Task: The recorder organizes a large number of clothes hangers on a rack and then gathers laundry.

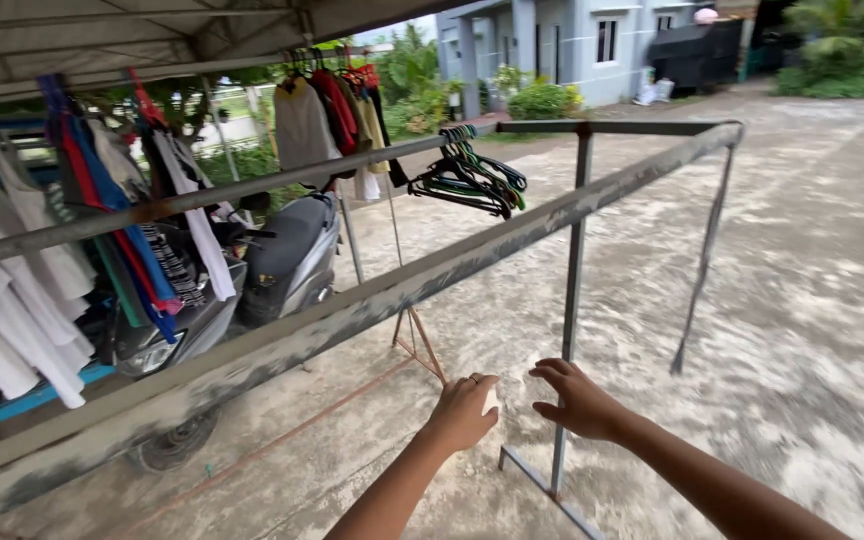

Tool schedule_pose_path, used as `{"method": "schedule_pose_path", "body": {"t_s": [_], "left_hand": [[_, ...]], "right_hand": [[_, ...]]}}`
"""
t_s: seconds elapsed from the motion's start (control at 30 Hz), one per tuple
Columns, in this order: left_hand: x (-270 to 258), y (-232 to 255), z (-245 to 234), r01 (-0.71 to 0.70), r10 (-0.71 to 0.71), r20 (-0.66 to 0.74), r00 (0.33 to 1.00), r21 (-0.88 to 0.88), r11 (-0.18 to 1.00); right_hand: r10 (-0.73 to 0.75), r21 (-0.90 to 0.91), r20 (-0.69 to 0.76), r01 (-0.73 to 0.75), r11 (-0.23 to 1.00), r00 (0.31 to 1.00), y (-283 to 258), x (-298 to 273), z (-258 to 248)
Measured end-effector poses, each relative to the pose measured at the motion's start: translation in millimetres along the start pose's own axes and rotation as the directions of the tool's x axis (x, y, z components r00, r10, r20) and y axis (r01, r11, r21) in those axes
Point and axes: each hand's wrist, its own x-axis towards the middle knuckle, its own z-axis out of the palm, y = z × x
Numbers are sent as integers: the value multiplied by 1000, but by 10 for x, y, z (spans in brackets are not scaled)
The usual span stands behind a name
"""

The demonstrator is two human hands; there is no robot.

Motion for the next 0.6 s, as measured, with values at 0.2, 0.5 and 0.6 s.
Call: {"method": "schedule_pose_path", "body": {"t_s": [0.2,0.5,0.6], "left_hand": [[603,-33,179,85,-86,-76,993,-16,996],[1156,-83,136,189,-188,-124,974,-10,982],[1300,-142,41,205,-208,-147,967,-34,978]], "right_hand": [[-156,13,3,156,988,988,499,577,-277],[-197,248,-51,203,947,979,1041,1273,-512],[-212,272,-62,221,936,975,1024,1468,-581]]}}
